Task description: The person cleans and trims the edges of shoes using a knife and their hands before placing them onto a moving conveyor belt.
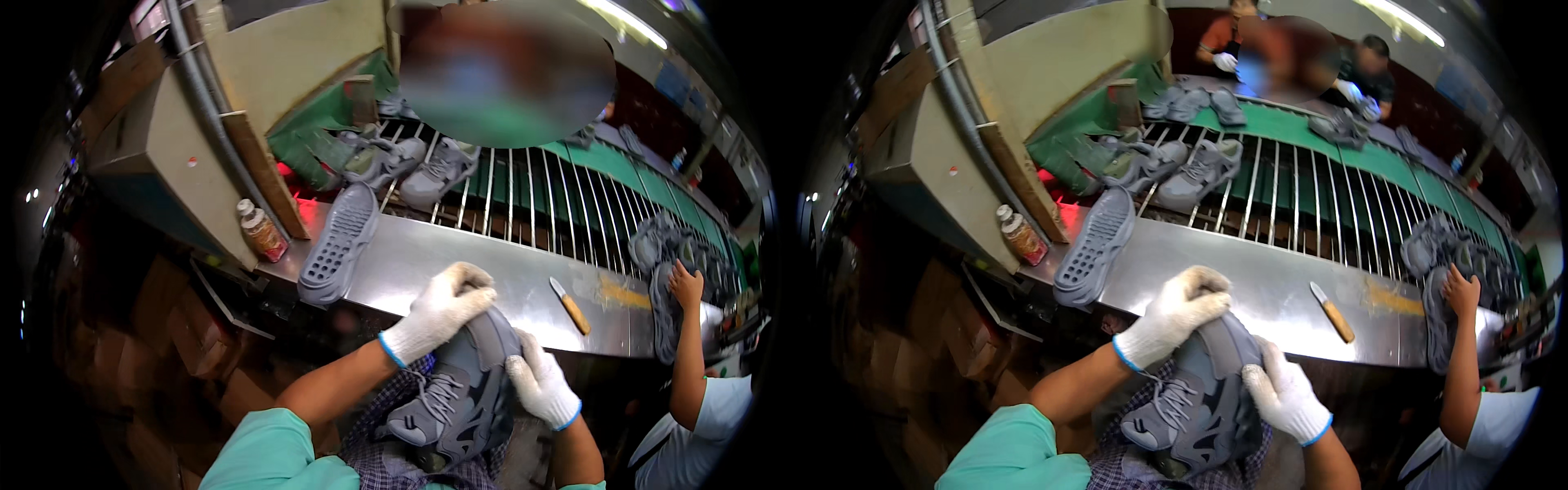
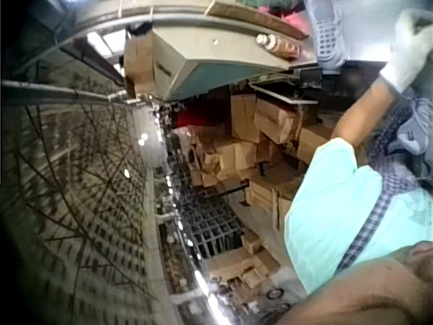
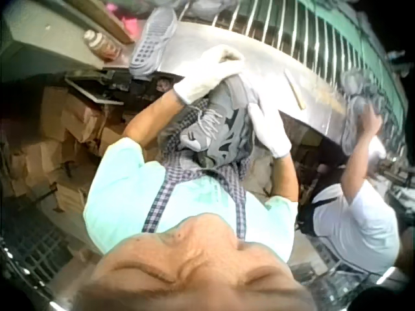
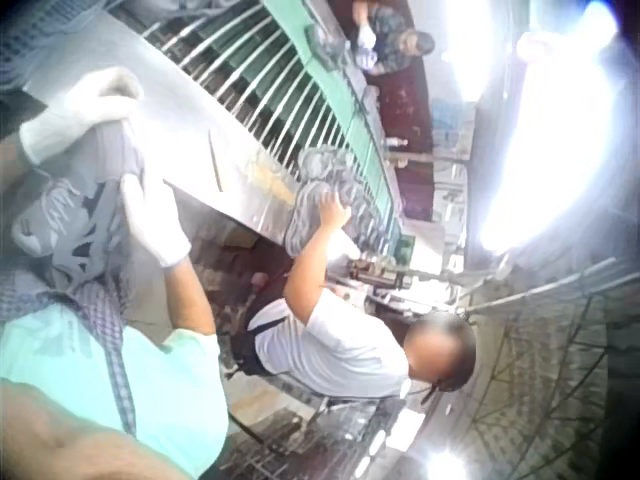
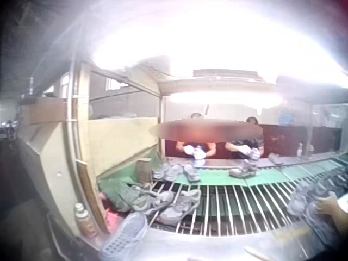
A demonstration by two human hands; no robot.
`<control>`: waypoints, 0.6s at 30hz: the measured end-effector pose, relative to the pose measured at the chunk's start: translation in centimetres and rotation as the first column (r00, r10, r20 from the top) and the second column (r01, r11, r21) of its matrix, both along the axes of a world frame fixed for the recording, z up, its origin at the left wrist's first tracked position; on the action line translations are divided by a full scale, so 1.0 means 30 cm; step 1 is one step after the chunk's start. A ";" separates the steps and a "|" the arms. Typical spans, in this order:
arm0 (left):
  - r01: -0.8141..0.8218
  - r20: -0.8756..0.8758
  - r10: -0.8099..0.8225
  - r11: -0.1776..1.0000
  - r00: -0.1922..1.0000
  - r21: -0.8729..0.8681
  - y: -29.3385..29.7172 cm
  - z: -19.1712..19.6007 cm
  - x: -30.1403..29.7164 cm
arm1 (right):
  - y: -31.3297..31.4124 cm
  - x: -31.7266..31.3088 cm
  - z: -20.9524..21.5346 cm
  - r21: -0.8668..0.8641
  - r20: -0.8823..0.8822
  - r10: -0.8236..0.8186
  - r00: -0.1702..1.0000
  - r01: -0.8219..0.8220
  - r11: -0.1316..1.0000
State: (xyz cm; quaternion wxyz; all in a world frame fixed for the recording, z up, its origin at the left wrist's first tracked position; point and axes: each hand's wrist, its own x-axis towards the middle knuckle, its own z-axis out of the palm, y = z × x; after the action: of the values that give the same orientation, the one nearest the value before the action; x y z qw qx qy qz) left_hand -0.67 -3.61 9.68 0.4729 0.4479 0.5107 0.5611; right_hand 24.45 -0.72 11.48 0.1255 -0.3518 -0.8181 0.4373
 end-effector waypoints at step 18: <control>0.386 0.770 -0.228 0.922 0.595 -0.025 -0.385 -0.305 -0.189 | -0.098 0.047 0.076 -0.071 -0.490 -0.243 0.837 0.239 0.968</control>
State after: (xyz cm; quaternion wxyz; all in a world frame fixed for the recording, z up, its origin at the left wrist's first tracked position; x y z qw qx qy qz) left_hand -6.34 -15.15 0.54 0.7715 0.2082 0.2331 0.5542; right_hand 25.86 -3.65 13.76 0.3837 -0.3284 -0.7062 0.4963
